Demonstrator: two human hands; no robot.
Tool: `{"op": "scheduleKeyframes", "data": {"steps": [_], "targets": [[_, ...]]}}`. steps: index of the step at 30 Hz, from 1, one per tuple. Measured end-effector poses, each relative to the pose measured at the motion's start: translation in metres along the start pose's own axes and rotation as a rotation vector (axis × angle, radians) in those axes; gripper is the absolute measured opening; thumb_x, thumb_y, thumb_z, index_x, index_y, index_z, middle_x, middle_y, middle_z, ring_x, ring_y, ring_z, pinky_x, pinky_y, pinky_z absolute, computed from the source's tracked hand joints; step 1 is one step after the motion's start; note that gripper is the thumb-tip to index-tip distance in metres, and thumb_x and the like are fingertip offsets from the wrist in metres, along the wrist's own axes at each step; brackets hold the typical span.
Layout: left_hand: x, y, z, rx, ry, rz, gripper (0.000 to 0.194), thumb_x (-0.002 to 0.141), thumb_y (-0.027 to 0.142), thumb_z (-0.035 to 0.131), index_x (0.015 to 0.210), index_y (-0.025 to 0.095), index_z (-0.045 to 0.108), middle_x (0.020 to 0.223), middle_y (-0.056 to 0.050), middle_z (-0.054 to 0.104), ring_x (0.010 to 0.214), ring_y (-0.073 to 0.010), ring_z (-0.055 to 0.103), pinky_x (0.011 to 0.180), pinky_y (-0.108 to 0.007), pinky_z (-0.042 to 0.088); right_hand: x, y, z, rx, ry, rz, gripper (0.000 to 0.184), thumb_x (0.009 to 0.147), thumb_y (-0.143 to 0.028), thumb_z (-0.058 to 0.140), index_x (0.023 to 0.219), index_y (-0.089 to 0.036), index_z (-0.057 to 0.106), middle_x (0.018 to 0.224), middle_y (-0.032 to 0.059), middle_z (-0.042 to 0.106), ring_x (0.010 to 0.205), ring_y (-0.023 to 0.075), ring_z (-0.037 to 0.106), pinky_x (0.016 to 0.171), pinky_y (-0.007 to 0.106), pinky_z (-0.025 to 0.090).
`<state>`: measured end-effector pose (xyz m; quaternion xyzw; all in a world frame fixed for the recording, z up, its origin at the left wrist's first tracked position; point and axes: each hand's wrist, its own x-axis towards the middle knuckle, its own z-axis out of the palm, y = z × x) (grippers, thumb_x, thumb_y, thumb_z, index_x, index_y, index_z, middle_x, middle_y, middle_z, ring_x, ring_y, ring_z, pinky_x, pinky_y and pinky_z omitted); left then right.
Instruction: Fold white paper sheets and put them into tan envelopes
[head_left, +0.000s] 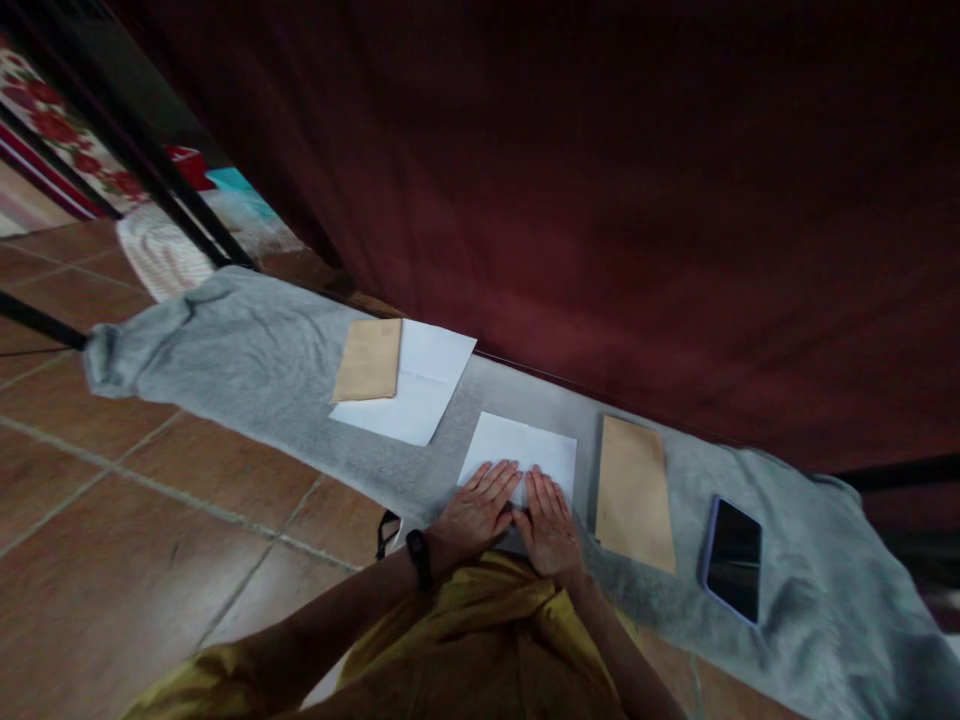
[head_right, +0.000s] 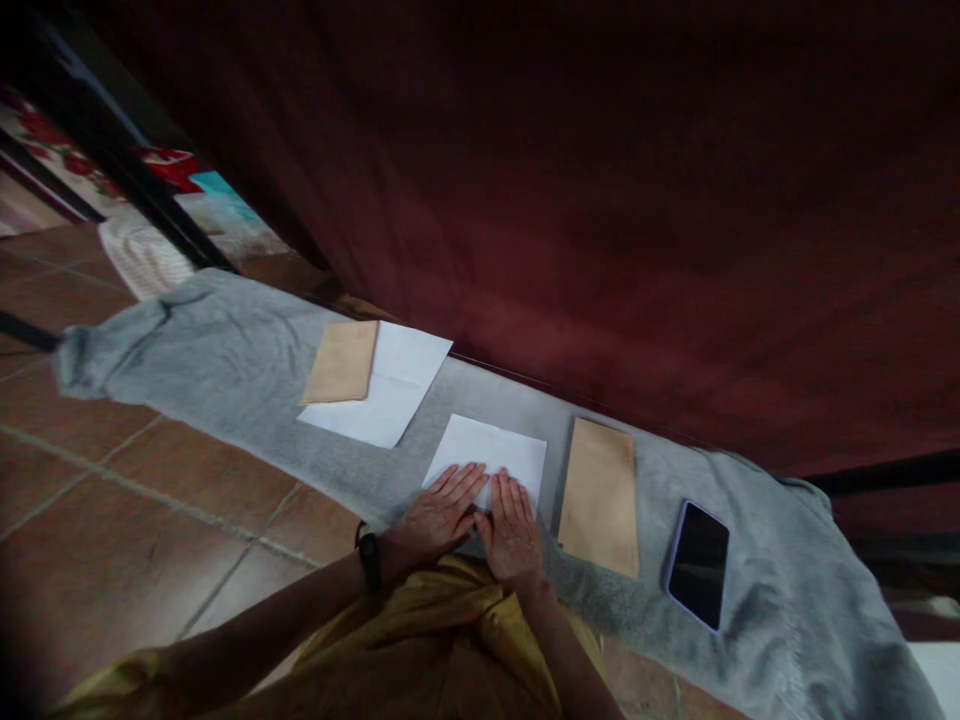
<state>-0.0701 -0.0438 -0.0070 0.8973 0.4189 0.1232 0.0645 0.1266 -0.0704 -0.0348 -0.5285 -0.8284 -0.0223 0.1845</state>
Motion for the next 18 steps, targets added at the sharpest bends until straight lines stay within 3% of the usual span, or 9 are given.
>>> {"op": "scheduleKeyframes", "data": {"steps": [10,18], "targets": [[-0.015,-0.005,-0.002,-0.005,0.007,-0.022,0.072,0.102,0.056,0.046,0.159,0.015,0.029,0.166,-0.015,0.031,0.156,-0.0258,0.022,0.127,-0.047,0.023,-0.012,0.009,-0.002,-0.038,0.035,0.051,0.069,0.108,-0.046,0.031,0.165,-0.012,0.010,0.164,0.0179,0.034,0.147,0.0303,0.039,0.120,0.048,0.033],[-0.026,-0.013,-0.011,-0.055,-0.014,-0.061,0.076,0.101,0.057,0.046,0.160,0.016,0.024,0.167,-0.016,0.027,0.156,-0.0246,0.021,0.127,-0.045,0.024,-0.020,0.015,-0.004,-0.072,0.045,0.062,0.069,0.108,-0.044,0.031,0.165,-0.011,0.009,0.164,0.0196,0.034,0.146,0.0316,0.041,0.117,0.049,0.036]]}}
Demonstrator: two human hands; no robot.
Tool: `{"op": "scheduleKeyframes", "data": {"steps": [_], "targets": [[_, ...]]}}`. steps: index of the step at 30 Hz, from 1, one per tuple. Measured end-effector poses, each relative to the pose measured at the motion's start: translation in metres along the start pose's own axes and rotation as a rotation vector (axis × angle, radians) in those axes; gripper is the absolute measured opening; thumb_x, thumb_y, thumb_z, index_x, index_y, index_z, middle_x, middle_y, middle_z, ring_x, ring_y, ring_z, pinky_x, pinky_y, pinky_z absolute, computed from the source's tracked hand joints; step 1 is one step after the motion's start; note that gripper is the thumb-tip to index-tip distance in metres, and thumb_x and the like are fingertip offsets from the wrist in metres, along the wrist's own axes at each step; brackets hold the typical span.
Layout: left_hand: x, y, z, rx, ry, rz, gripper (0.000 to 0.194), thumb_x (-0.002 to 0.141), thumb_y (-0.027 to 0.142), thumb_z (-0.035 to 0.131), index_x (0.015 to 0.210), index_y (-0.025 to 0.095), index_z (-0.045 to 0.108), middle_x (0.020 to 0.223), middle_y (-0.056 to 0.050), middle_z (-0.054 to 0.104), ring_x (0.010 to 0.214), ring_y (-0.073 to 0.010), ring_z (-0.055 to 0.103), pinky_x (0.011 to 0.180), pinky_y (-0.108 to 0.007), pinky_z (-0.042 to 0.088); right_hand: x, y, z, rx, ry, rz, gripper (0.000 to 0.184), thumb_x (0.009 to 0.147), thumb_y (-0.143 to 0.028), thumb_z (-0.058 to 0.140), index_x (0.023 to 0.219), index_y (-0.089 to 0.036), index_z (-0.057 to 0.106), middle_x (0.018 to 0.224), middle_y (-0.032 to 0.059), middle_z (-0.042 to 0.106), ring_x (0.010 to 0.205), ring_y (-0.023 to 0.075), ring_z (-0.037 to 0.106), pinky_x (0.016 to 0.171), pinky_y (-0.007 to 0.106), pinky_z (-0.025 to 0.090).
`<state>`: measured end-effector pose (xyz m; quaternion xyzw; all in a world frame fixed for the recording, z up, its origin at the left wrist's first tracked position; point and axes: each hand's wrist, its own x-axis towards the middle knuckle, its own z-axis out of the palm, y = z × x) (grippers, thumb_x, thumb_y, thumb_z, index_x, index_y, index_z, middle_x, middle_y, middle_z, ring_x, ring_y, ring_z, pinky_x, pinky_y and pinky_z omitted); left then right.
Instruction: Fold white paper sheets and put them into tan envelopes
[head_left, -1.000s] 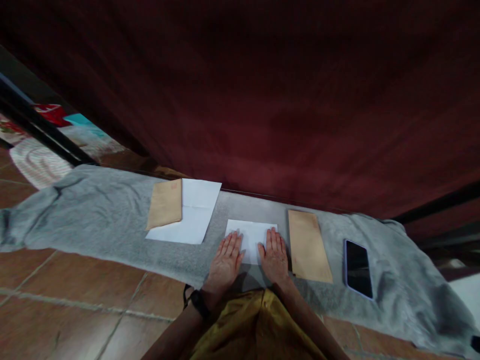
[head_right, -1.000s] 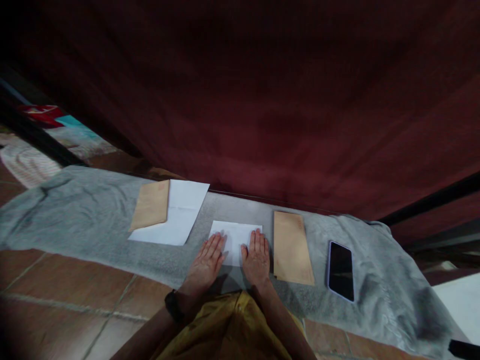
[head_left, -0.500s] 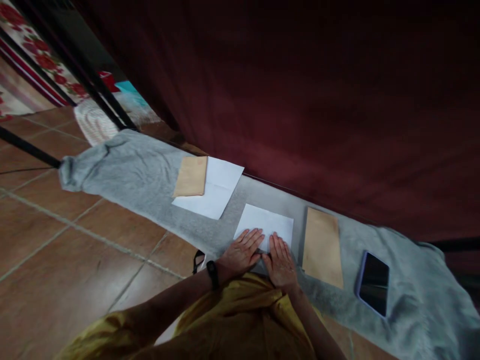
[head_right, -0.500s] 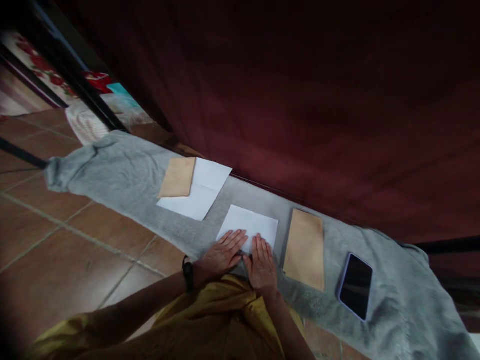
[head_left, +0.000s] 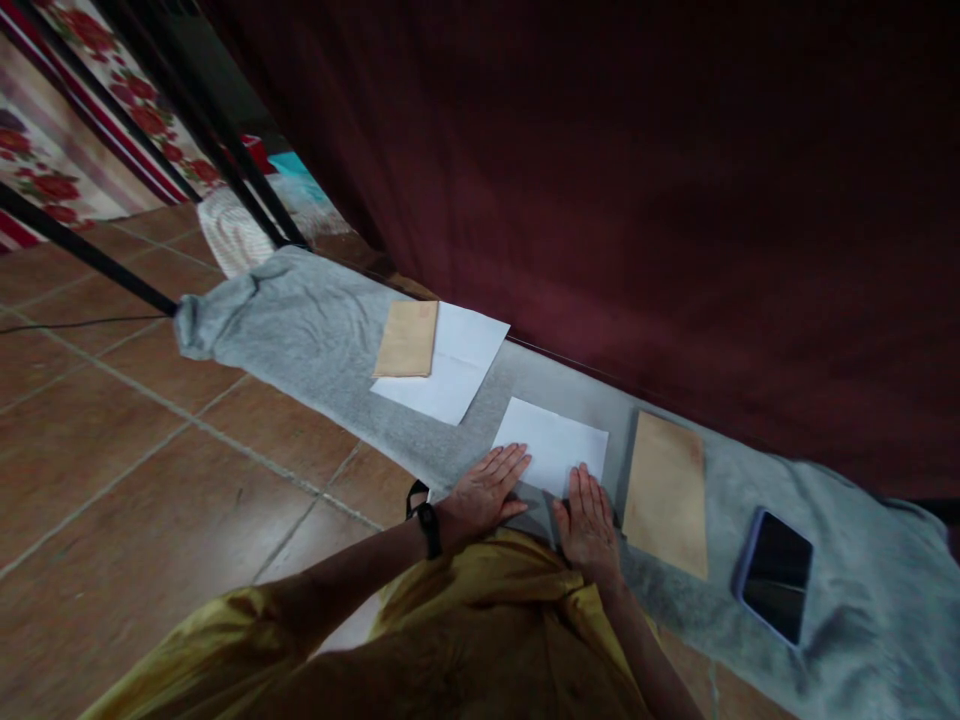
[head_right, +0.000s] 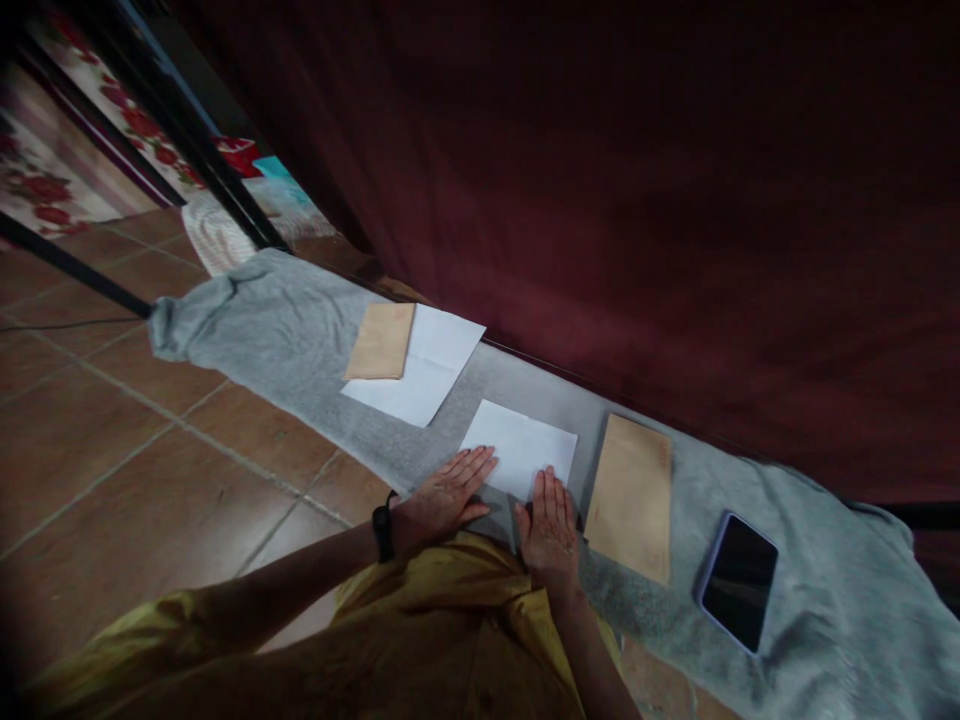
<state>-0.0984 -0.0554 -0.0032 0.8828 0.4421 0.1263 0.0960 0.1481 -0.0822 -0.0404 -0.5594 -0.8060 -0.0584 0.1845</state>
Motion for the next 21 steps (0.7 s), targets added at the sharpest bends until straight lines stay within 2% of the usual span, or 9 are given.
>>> {"op": "scheduleKeyframes", "data": {"steps": [4,9,13,17,21], "targets": [[-0.005,-0.002,-0.004,0.005,0.000,-0.009,0.077,0.102,0.058,0.044,0.161,0.015,0.022,0.167,-0.017,0.026,0.156,-0.0254,0.020,0.127,-0.046,0.025,-0.003,0.002,0.001,0.004,0.020,0.003,0.068,0.108,-0.043,0.031,0.164,-0.011,0.011,0.165,0.0192,0.032,0.146,0.0320,0.042,0.118,0.051,0.036],[-0.010,-0.001,-0.007,0.033,-0.001,-0.020,0.078,0.100,0.060,0.046,0.159,0.011,0.027,0.166,-0.019,0.029,0.157,-0.0265,0.019,0.127,-0.046,0.023,-0.008,0.003,0.003,0.029,0.034,0.017,0.069,0.108,-0.043,0.033,0.165,-0.011,0.010,0.165,0.0200,0.032,0.147,0.0335,0.040,0.115,0.053,0.040],[-0.008,-0.001,-0.008,0.055,0.024,-0.045,0.068,0.105,0.051,0.039,0.160,0.013,0.026,0.165,-0.016,0.032,0.156,-0.0228,0.022,0.127,-0.044,0.022,-0.006,0.001,0.001,0.064,0.047,0.083,0.068,0.108,-0.045,0.029,0.165,-0.013,0.008,0.164,0.0192,0.033,0.147,0.0327,0.039,0.115,0.055,0.040],[0.014,-0.002,-0.002,0.060,0.060,-0.073,0.059,0.108,0.039,0.029,0.162,0.015,0.022,0.166,-0.012,0.031,0.155,-0.0202,0.025,0.127,-0.042,0.024,0.018,-0.006,-0.003,0.137,0.032,0.093,0.064,0.109,-0.042,0.025,0.165,-0.016,0.009,0.165,0.0157,0.034,0.150,0.0283,0.036,0.117,0.053,0.039],[0.054,-0.003,0.009,0.051,0.093,-0.062,0.058,0.107,0.034,0.028,0.160,0.011,0.026,0.165,-0.014,0.033,0.155,-0.0210,0.027,0.126,-0.044,0.026,0.057,-0.010,0.002,0.170,-0.009,0.095,0.060,0.110,-0.038,0.022,0.163,-0.012,0.020,0.165,0.0154,0.033,0.153,0.0261,0.032,0.121,0.049,0.035]]}}
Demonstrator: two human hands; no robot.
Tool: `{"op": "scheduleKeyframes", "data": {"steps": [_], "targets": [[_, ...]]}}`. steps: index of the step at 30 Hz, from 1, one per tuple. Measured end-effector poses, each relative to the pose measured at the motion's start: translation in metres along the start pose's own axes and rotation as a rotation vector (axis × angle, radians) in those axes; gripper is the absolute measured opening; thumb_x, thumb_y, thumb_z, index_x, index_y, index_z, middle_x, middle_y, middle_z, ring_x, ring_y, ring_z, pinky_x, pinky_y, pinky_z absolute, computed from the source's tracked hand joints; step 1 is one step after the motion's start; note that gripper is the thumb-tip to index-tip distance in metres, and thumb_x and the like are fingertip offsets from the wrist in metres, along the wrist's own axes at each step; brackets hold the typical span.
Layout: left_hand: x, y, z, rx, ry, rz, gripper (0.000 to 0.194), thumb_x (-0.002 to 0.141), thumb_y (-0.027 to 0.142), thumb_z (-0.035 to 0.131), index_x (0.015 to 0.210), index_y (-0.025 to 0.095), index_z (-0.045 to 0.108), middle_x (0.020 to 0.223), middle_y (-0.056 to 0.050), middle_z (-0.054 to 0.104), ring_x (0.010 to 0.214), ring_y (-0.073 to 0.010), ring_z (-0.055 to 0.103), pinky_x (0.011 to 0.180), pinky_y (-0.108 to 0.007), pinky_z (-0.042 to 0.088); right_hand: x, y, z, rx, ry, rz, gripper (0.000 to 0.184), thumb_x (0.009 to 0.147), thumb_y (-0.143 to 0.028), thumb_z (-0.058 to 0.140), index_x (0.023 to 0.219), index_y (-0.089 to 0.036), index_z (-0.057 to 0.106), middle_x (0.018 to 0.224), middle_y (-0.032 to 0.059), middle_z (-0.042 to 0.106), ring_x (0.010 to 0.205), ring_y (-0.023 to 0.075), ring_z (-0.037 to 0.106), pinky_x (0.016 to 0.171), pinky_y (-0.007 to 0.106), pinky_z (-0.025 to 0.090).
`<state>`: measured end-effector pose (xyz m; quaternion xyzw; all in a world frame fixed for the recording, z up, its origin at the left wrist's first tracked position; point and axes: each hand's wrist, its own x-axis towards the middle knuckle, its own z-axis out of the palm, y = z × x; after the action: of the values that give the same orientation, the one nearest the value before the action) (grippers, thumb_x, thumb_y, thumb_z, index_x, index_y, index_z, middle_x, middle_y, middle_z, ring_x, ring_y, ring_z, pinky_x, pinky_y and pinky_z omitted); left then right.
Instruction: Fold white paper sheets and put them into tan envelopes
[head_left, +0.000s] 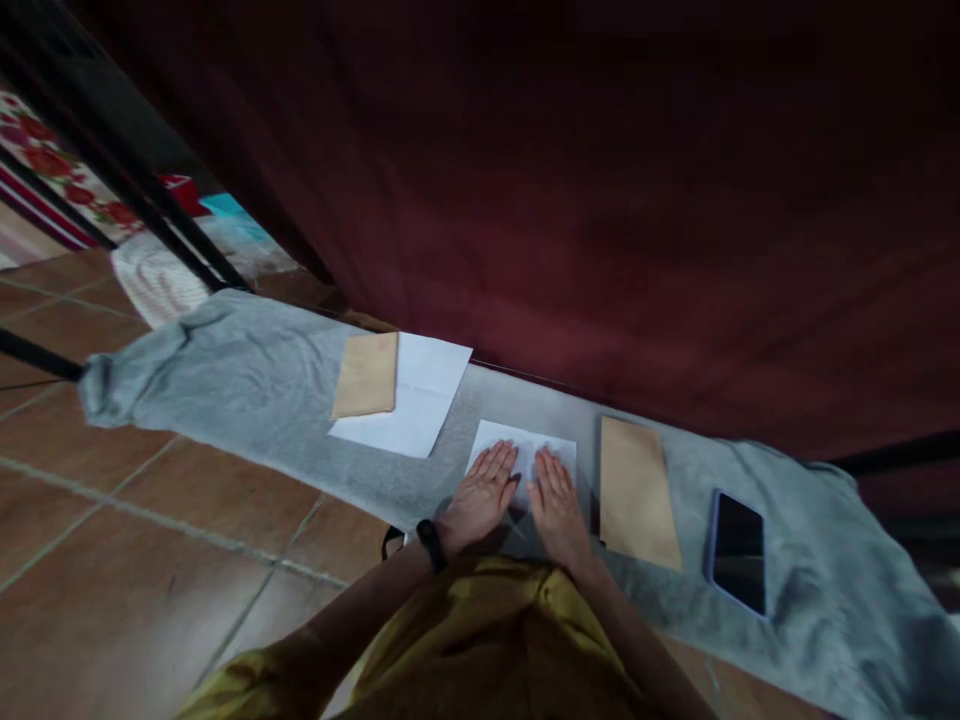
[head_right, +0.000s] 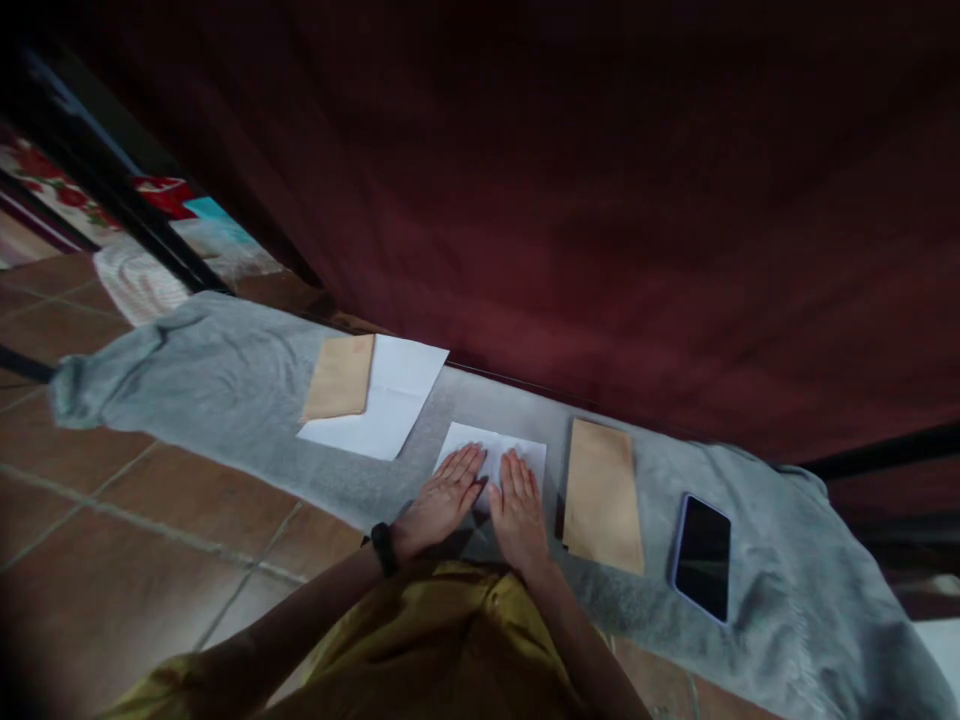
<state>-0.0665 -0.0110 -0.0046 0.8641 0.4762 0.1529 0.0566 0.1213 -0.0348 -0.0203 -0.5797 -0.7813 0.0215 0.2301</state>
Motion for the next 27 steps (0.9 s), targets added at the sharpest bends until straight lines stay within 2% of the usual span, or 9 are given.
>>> {"op": "scheduleKeyframes", "data": {"steps": [4,7,11,17,20,24,27], "targets": [[0.034,-0.001,0.014,0.026,-0.042,0.010,0.057,0.103,0.024,0.029,0.157,0.006,0.032,0.163,-0.017,0.038,0.154,-0.0238,0.029,0.126,-0.046,0.027,0.029,0.003,0.017,-0.033,-0.037,0.016,0.058,0.109,-0.035,0.020,0.156,-0.008,0.040,0.160,0.0157,0.041,0.151,0.0261,0.035,0.122,0.049,0.031],[0.045,-0.006,0.022,0.057,-0.044,0.009,0.058,0.100,0.022,0.031,0.156,0.006,0.034,0.161,-0.017,0.040,0.153,-0.0245,0.030,0.126,-0.047,0.027,0.038,0.007,0.028,-0.076,-0.044,0.049,0.055,0.108,-0.033,0.023,0.154,-0.010,0.044,0.159,0.0154,0.044,0.149,0.0258,0.038,0.122,0.051,0.030],[0.046,-0.012,0.027,0.082,0.028,-0.021,0.056,0.103,0.025,0.028,0.156,0.009,0.036,0.161,-0.014,0.042,0.153,-0.0230,0.031,0.125,-0.047,0.027,0.039,0.014,0.033,-0.121,0.016,0.080,0.052,0.108,-0.031,0.031,0.153,-0.009,0.045,0.158,0.0161,0.045,0.149,0.0268,0.039,0.122,0.049,0.030],[0.041,-0.026,0.025,0.102,0.109,-0.125,0.057,0.105,0.034,0.030,0.157,0.014,0.037,0.159,-0.013,0.045,0.151,-0.0242,0.036,0.125,-0.048,0.028,0.039,0.028,0.031,-0.159,0.207,0.152,0.052,0.108,-0.033,0.034,0.151,-0.006,0.047,0.152,0.0211,0.051,0.142,0.0299,0.047,0.117,0.052,0.034],[0.037,-0.031,0.022,0.096,0.120,-0.206,0.057,0.104,0.035,0.030,0.155,0.011,0.040,0.158,-0.015,0.045,0.150,-0.0264,0.037,0.124,-0.049,0.029,0.036,0.034,0.030,-0.183,0.232,0.195,0.055,0.108,-0.035,0.036,0.153,-0.004,0.043,0.153,0.0239,0.050,0.142,0.0311,0.047,0.117,0.051,0.036],[0.031,-0.036,0.014,-0.040,0.151,-0.337,0.056,0.101,0.031,0.036,0.149,0.004,0.047,0.157,-0.020,0.045,0.150,-0.0319,0.037,0.122,-0.051,0.031,0.033,0.037,0.029,-0.203,0.214,0.238,0.059,0.108,-0.037,0.037,0.154,-0.002,0.039,0.153,0.0256,0.048,0.142,0.0325,0.047,0.117,0.050,0.037],[0.034,-0.042,0.004,-0.343,0.192,-0.482,0.052,0.095,0.026,0.045,0.144,0.008,0.054,0.154,-0.019,0.050,0.145,-0.0319,0.044,0.121,-0.050,0.033,0.032,0.037,0.029,-0.192,0.210,0.239,0.059,0.107,-0.037,0.038,0.156,-0.003,0.037,0.153,0.0249,0.048,0.142,0.0327,0.047,0.117,0.050,0.036]]}}
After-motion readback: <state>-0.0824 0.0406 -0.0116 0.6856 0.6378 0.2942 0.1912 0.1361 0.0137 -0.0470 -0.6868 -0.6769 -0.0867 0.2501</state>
